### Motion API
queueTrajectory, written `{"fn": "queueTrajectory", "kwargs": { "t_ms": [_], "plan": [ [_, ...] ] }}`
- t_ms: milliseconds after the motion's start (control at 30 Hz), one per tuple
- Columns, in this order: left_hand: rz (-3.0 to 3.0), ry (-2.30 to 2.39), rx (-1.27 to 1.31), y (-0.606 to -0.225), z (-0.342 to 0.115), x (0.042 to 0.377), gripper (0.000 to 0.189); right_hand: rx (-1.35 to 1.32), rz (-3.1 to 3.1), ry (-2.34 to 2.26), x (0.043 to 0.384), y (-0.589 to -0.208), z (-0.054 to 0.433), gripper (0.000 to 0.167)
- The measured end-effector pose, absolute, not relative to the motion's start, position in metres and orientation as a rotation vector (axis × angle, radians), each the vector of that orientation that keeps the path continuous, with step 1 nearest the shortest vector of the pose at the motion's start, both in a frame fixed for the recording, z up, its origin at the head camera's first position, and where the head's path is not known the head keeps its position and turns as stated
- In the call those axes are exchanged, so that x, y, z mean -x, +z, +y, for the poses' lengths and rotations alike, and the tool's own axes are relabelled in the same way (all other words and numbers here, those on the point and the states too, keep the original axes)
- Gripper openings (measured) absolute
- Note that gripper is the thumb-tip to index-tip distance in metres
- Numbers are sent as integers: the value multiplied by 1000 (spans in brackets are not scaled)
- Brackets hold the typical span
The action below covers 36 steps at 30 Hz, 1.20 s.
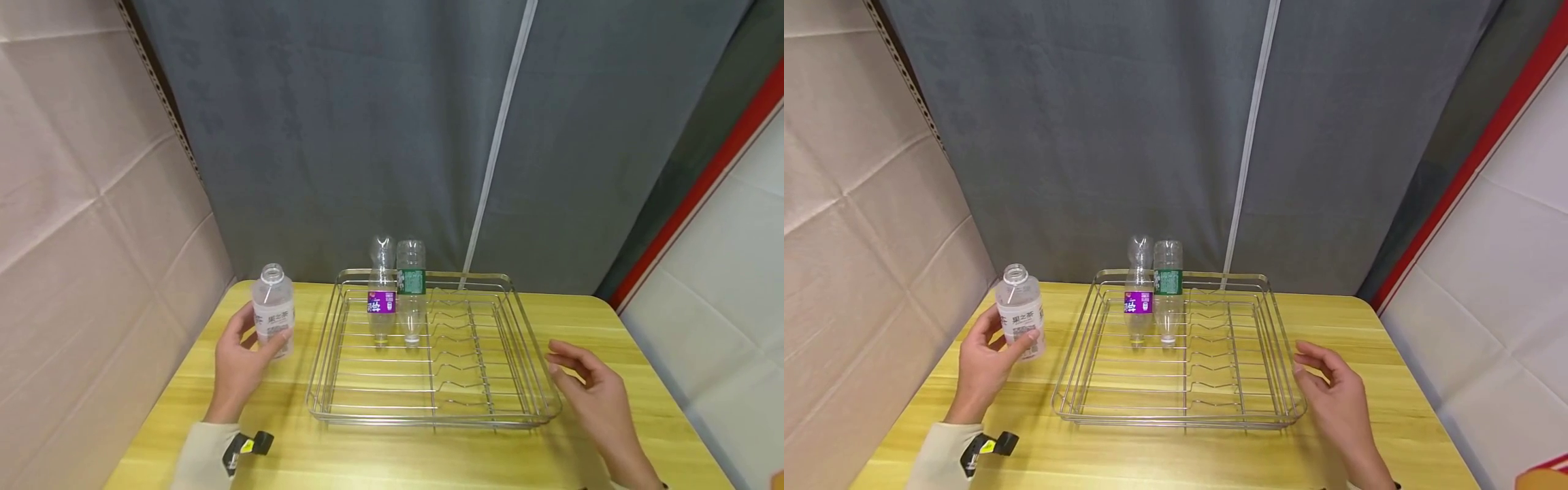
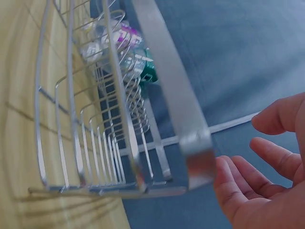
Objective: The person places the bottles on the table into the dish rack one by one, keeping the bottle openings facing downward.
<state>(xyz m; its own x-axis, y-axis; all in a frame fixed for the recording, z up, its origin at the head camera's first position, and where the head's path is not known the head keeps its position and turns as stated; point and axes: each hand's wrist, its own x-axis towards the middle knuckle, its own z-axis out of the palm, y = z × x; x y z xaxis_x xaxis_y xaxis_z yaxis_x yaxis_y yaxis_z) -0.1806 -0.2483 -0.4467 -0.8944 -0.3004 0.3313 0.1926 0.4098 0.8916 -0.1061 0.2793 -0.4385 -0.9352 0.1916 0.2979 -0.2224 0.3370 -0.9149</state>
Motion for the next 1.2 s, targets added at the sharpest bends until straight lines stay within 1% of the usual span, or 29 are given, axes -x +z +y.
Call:
{"fn": "queueTrajectory", "kwargs": {
  "t_ms": [167,467,900,1200],
  "plan": [
    [-2279,-1411,-17,-433,-241,175,77,-138,-2193,1664,108,-431,269,39],
    [-2354,-1328,157,-414,-226,168,80,-181,-2249,1564,111,-416,253,38],
    [-2390,-1380,469,-407,-200,169,75,-370,-2249,1557,117,-403,224,39],
    [-2442,-1241,631,-404,-181,167,74,-486,-2241,1611,120,-402,209,38]
  ]
}}
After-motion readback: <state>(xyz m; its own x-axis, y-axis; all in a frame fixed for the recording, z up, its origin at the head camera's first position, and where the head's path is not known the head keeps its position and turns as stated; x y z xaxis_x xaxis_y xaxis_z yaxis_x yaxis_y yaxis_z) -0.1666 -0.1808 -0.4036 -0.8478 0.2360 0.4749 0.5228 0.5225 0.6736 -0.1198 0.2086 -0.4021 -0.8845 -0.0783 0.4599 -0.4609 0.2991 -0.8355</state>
